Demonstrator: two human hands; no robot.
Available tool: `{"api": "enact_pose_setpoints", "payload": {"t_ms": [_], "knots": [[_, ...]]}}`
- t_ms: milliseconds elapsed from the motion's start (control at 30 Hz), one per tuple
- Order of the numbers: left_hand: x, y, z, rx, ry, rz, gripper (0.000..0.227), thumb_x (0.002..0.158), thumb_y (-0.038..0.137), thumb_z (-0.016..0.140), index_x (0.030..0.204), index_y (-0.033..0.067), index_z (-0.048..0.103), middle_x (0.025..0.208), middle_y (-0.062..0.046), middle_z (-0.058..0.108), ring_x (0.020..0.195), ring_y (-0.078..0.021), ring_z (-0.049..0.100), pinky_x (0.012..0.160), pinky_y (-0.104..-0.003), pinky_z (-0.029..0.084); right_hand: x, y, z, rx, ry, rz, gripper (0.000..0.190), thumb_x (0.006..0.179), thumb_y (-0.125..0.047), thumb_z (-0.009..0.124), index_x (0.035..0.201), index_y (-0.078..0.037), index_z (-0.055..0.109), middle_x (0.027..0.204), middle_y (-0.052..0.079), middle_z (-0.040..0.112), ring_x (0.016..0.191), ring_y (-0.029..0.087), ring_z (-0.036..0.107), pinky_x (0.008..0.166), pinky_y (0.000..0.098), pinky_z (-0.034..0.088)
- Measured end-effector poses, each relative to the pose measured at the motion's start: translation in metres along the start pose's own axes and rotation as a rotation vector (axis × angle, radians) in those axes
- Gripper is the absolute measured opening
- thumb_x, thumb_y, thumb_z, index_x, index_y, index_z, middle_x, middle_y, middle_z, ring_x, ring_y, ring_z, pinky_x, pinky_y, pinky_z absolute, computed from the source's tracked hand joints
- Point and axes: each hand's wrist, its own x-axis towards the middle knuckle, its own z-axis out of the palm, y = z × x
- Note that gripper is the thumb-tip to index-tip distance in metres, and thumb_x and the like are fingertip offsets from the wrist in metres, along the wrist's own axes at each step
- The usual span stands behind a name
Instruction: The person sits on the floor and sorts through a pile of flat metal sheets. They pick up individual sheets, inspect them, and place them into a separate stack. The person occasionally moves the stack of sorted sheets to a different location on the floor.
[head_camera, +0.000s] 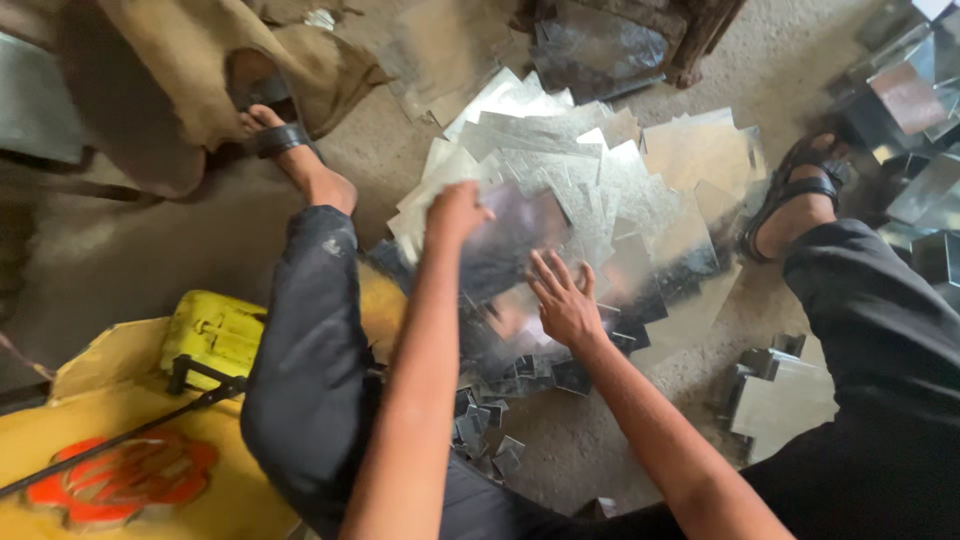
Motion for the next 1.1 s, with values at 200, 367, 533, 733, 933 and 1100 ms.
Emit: {"api": "enact_pose_setpoints", "payload": {"t_ms": [200, 367, 533, 733, 933, 1100], "knots": [[-0.073, 0.056, -0.003, -0.066, 0.131, 0.075, 0.025, 0.093, 0.023, 0.071, 0.114, 0.0112, 0.064, 0.099, -0.021, 0.074, 0.097, -0.0416, 0.069, 0.081, -0.053, 0.053, -0.011, -0.006, 0.003, 0.148, 0.085, 0.267, 0.077, 0.089, -0.036, 0.064, 0.158, -0.018, 0.033, 0.171, 0.000, 0.022, 0.156, 0.031, 0.015, 0.116, 0.0684, 0.017], [-0.122, 0.113, 0.032, -0.259, 0.386, 0.042, 0.029, 0.094, 0.029, 0.065, 0.110, 0.0063, 0.058, 0.102, -0.019, 0.071, 0.092, -0.0427, 0.069, 0.073, -0.053, 0.053, 0.000, 0.030, 0.019, 1.396, 0.088, 0.540, 0.083, 0.091, -0.053, 0.060, 0.159, -0.014, 0.034, 0.154, 0.012, 0.047, 0.137, 0.036, 0.042, 0.106, 0.0590, 0.040], [-0.142, 0.133, 0.062, -0.412, 0.458, 0.014, 0.034, 0.100, 0.039, 0.062, 0.104, 0.0053, 0.059, 0.100, -0.021, 0.070, 0.094, -0.0454, 0.067, 0.077, -0.053, 0.051, -0.018, 0.036, 0.026, 1.786, 0.260, 0.338, 0.075, 0.098, -0.058, 0.047, 0.156, -0.010, 0.043, 0.145, 0.009, 0.059, 0.122, 0.022, 0.060, 0.095, 0.0409, 0.049], [-0.114, 0.107, 0.090, -0.832, 0.201, 0.052, 0.038, 0.107, 0.040, 0.051, 0.107, 0.0058, 0.068, 0.099, -0.017, 0.075, 0.096, -0.0336, 0.072, 0.084, -0.042, 0.054, -0.017, 0.029, -0.005, 1.398, 0.405, 0.348, 0.063, 0.110, -0.053, 0.047, 0.142, -0.002, 0.062, 0.126, 0.019, 0.066, 0.112, 0.021, 0.057, 0.095, 0.0361, 0.045], [-0.071, 0.061, 0.142, -1.088, -0.158, 0.213, 0.041, 0.092, 0.018, 0.065, 0.131, 0.0065, 0.068, 0.121, -0.013, 0.075, 0.101, -0.0233, 0.069, 0.085, -0.037, 0.057, -0.024, 0.030, -0.055, 1.017, 0.355, 0.481, 0.042, 0.101, -0.038, 0.059, 0.117, -0.001, 0.072, 0.094, 0.021, 0.073, 0.090, 0.032, 0.071, 0.081, 0.0416, 0.054], [-0.017, 0.029, 0.128, -0.649, -0.018, -0.089, 0.063, 0.091, 0.028, 0.078, 0.145, 0.0063, 0.052, 0.141, -0.016, 0.063, 0.122, -0.0290, 0.067, 0.102, -0.039, 0.054, -0.027, 0.024, -0.075, 0.882, 0.440, 0.654, 0.023, 0.094, -0.017, 0.063, 0.110, -0.003, 0.071, 0.088, 0.025, 0.071, 0.085, 0.040, 0.072, 0.075, 0.0461, 0.053]]}}
